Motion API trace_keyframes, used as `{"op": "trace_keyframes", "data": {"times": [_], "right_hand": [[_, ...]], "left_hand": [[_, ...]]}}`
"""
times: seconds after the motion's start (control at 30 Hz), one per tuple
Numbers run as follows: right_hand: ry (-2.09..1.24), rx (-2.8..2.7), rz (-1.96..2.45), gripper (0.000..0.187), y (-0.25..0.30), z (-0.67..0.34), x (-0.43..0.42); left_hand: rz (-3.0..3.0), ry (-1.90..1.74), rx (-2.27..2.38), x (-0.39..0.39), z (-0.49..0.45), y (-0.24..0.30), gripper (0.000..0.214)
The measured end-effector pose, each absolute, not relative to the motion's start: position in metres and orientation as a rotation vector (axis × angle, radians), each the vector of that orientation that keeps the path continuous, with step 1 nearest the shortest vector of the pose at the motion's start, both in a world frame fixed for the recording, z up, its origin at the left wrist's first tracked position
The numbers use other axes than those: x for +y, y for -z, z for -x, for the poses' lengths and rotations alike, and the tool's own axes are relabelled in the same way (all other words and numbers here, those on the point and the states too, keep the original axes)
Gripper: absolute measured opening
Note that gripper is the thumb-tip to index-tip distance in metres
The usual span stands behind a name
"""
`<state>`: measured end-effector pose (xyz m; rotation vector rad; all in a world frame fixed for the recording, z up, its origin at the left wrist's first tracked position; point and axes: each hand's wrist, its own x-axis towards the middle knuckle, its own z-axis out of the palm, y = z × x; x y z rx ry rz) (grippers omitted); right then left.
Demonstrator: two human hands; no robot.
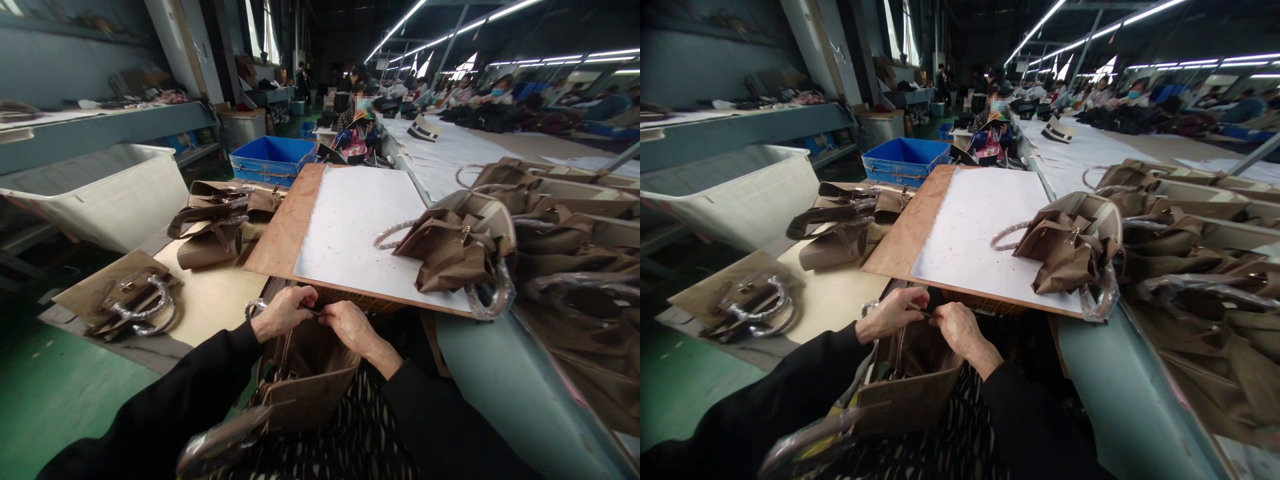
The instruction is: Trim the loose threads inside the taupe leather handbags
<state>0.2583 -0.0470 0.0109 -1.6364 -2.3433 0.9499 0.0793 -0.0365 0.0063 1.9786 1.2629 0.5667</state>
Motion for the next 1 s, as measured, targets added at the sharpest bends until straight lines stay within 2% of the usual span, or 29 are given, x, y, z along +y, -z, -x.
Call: {"op": "trace_keyframes", "data": {"times": [0.2,0.67,1.0], "right_hand": [[-1.001,-2.258,1.680,0.024,-0.009,-0.268,-0.052],[-1.011,-2.212,1.679,0.025,-0.012,-0.264,-0.054],[-0.793,-2.421,1.673,0.025,-0.013,-0.259,-0.053]], "left_hand": [[-1.906,-0.429,1.315,-0.038,-0.050,0.001,0.027],[-1.833,-0.567,1.330,-0.036,-0.048,0.009,0.017],[-1.723,-0.602,1.348,-0.041,-0.051,0.010,0.012]]}}
